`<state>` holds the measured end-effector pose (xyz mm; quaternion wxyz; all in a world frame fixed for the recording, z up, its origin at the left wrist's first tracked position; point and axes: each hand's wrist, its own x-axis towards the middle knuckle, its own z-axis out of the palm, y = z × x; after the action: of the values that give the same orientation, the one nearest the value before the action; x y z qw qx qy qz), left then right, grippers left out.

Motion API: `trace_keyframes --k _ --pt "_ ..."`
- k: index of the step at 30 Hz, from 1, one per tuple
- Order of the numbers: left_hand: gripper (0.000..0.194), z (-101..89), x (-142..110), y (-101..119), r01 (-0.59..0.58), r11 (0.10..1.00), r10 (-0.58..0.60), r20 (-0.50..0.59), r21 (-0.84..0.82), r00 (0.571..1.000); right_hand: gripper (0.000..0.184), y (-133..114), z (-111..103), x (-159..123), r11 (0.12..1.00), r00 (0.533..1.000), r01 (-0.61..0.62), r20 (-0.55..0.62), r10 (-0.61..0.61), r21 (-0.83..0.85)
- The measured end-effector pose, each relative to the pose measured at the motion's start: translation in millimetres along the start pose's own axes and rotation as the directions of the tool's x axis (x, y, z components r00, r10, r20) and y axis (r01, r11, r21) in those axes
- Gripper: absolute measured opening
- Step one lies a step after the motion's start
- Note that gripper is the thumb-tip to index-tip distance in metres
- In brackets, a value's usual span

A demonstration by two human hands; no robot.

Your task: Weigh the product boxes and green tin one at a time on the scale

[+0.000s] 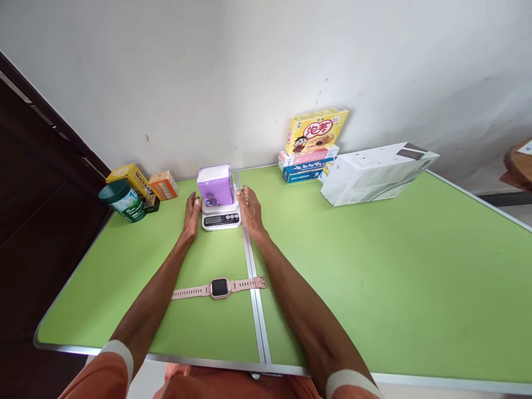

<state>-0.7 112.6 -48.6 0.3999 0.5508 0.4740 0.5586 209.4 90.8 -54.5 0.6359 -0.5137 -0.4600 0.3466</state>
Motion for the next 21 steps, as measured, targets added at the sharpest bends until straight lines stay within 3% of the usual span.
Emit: trace_keyframes --k 6,12,16,21 --pt "0.106 5.4 13 35 -0.103 0.991 0.093 0.114 0.083 0.989 0.106 -3 0 10 0.995 0.995 0.080 0.070 -0.075 -0.068" --pt "0.106 4.6 45 65 -0.069 0.997 0.059 0.200 0.042 0.978 0.104 -18 0 26 0.986 0.978 0.122 0.184 -0.100 -0.111" --pt "0.107 1.9 58 75 -0.034 0.991 -0.011 0.332 0.130 0.943 0.113 -32 -3 39 0.989 0.955 0.085 0.291 -0.047 -0.119" --pt "0.101 4.4 67 83 -0.023 0.981 -0.050 0.361 0.194 0.931 0.108 -40 -5 54 0.987 0.913 0.084 0.408 -0.022 -0.135"
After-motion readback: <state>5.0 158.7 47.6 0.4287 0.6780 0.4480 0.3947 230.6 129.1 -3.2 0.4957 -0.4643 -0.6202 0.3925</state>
